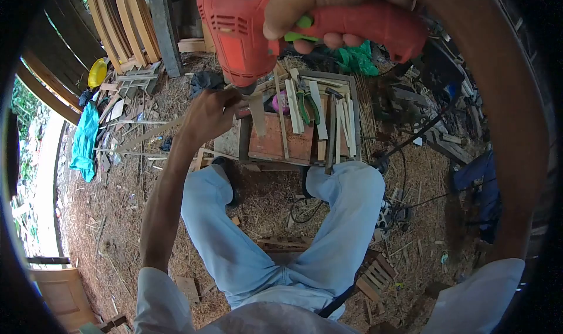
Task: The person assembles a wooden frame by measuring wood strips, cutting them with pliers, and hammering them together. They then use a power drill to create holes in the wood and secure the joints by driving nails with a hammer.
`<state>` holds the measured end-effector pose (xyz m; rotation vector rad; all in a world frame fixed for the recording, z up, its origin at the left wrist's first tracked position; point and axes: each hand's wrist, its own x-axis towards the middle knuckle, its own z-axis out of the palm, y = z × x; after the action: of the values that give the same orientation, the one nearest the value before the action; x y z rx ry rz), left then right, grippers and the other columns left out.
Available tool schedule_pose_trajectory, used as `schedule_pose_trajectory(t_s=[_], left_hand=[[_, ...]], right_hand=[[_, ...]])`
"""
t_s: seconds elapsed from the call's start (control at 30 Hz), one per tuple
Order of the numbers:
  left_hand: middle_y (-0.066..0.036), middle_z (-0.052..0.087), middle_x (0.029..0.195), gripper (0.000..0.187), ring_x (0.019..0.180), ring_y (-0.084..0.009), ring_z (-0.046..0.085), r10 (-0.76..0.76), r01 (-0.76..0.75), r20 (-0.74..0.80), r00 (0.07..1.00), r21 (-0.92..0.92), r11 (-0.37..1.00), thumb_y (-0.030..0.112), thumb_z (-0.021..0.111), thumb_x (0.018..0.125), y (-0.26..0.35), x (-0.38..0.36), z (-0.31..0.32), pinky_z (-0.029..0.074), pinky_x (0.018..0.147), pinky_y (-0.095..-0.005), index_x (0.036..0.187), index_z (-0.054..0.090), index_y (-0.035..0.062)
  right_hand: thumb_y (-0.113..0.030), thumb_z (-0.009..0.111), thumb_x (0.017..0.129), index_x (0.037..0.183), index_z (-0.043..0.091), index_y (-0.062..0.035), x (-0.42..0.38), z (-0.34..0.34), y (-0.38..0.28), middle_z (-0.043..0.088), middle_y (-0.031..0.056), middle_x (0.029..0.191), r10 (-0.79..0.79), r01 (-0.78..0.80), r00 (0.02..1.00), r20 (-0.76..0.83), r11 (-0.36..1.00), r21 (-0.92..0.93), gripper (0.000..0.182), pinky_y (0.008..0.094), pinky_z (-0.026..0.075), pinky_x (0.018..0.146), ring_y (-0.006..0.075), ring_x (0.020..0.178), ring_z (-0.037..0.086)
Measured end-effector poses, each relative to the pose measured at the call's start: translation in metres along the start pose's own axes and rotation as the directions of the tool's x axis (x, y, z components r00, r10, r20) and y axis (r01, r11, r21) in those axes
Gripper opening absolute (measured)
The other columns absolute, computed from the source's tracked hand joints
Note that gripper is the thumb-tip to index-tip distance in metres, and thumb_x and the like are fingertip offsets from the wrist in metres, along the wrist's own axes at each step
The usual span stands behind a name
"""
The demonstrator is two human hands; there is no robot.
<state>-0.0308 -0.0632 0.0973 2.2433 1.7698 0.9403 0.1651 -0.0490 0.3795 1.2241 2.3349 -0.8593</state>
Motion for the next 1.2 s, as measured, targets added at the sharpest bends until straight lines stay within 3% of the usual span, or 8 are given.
schedule_pose_trajectory(t_s=[0.5,0.63,0.67,0.7,0.77,0.83,0.9,1.2], left_hand=[[-0.019,0.066,0.077,0.021,0.076,-0.0378,0.065,-0.042,0.027,0.110,0.993,0.133,0.991,0.021,0.062,0.083,0.008,0.033,-0.003,0.052,0.070,-0.0453,0.098,0.071,0.0083],[-0.018,0.067,0.076,0.024,0.076,-0.0352,0.067,-0.105,0.095,0.172,0.980,0.069,0.993,0.019,0.062,0.085,-0.003,0.039,-0.011,0.051,0.072,-0.0425,0.105,0.070,0.0065],[-0.018,0.067,0.076,0.024,0.076,-0.0352,0.067,-0.103,0.092,0.159,0.982,0.076,0.993,0.019,0.062,0.085,-0.015,0.040,-0.007,0.051,0.072,-0.0425,0.105,0.070,0.0065],[-0.018,0.067,0.081,0.022,0.080,-0.0348,0.067,-0.101,0.108,0.160,0.982,-0.036,0.993,0.018,0.060,0.086,-0.030,0.043,0.000,0.051,0.074,-0.0428,0.102,0.070,0.0078],[-0.019,0.068,0.086,0.020,0.084,-0.0344,0.067,-0.088,0.114,0.165,0.982,-0.153,0.982,0.017,0.057,0.086,-0.035,0.046,-0.001,0.051,0.075,-0.0432,0.100,0.070,0.0091],[-0.018,0.068,0.085,0.021,0.082,-0.0344,0.066,-0.169,0.222,0.300,0.939,-0.150,0.964,0.018,0.061,0.085,-0.014,0.050,-0.013,0.050,0.074,-0.0406,0.101,0.070,0.0069],[-0.017,0.068,0.086,0.025,0.082,-0.0275,0.065,-0.166,0.223,0.313,0.935,-0.155,0.962,0.021,0.064,0.086,-0.003,0.049,-0.020,0.050,0.075,-0.0380,0.103,0.069,0.0033],[-0.015,0.063,0.077,0.026,0.070,-0.0171,0.058,-0.128,0.138,0.076,0.989,-0.159,0.978,0.019,0.063,0.089,-0.024,0.044,-0.006,0.046,0.067,-0.0319,0.103,0.064,-0.0024]], right_hand=[[-0.024,0.062,0.090,0.138,0.033,-0.0016,-0.028,-0.051,0.035,0.059,0.0109,0.086,-0.107,0.106,0.994,0.003,0.990,0.091,0.060,0.0297,0.050,0.051,0.0161,0.059,0.056],[-0.031,0.067,0.088,0.147,0.020,-0.0042,-0.049,-0.051,0.076,0.062,0.0185,0.100,-0.048,0.139,0.913,-0.405,0.970,0.197,0.079,0.0307,0.054,0.051,0.0193,0.064,0.062],[-0.033,0.067,0.088,0.150,0.014,-0.0051,-0.040,-0.046,0.095,0.063,0.0230,0.108,0.100,0.062,0.876,-0.473,0.947,0.316,0.085,0.0313,0.057,0.053,0.0211,0.069,0.066],[-0.026,0.066,0.086,0.145,0.033,-0.0097,-0.020,-0.014,0.117,0.064,0.0081,0.083,-0.123,0.315,0.655,-0.746,0.942,0.121,0.069,0.0173,0.044,0.040,0.0046,0.051,0.054],[-0.028,0.066,0.085,0.138,0.039,-0.0079,0.016,0.015,0.147,0.067,0.0117,0.089,-0.137,0.298,0.624,-0.769,0.952,0.072,0.063,0.0301,0.052,0.051,0.0173,0.059,0.064],[-0.023,0.065,0.085,0.142,0.035,-0.0095,0.083,0.046,0.203,0.067,0.0198,0.097,-0.527,0.226,0.234,-0.817,0.847,-0.481,0.066,0.0414,0.054,0.062,0.0346,0.071,0.068],[-0.016,0.064,0.082,0.144,0.030,-0.0146,0.112,0.083,0.214,0.065,0.0264,0.097,-0.274,0.232,0.413,-0.869,0.954,-0.191,0.071,0.0507,0.052,0.067,0.0446,0.080,0.064],[-0.011,0.068,0.077,0.148,0.022,-0.0182,0.199,0.191,0.302,0.061,0.0239,0.107,-0.211,-0.076,0.421,-0.882,0.961,-0.266,0.085,0.0485,0.054,0.061,0.0405,0.076,0.064]])
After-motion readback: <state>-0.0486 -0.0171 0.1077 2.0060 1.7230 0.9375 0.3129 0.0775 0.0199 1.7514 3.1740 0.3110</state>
